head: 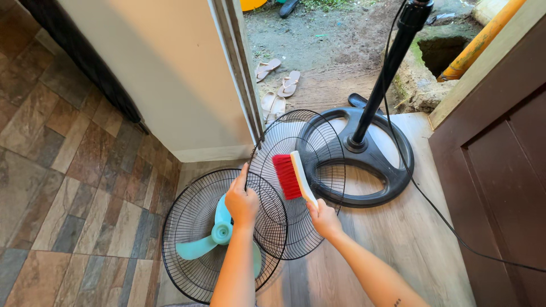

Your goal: The person wipes the back housing of a standing fan with an orange cloth, then uses a red-bristled brush to clean the front wire cage. The fan remains disassembled on the floor during the cleaning.

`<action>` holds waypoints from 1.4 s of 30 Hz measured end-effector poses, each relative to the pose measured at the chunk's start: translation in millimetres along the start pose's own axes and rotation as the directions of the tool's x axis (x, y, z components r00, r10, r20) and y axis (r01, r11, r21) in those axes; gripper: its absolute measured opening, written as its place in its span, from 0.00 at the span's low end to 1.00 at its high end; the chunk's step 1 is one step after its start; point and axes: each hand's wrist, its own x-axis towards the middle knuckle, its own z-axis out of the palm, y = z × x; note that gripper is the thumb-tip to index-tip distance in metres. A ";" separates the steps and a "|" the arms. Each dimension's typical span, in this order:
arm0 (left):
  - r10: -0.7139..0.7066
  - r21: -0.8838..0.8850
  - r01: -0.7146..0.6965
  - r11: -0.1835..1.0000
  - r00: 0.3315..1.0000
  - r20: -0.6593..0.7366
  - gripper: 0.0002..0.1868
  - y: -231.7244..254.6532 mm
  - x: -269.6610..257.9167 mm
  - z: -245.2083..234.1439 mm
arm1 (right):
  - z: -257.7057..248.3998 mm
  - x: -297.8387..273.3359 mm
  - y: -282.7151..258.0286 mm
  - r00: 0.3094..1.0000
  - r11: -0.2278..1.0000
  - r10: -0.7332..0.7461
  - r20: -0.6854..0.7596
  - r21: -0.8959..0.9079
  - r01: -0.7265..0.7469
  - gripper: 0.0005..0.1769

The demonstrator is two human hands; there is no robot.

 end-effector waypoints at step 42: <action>0.117 0.018 -0.119 0.993 0.990 0.075 0.35 3.3 -9.5 -3.8 | -17.3 -18.1 72.0 0.981 0.977 -0.191 -0.031 -0.101 0.187 0.16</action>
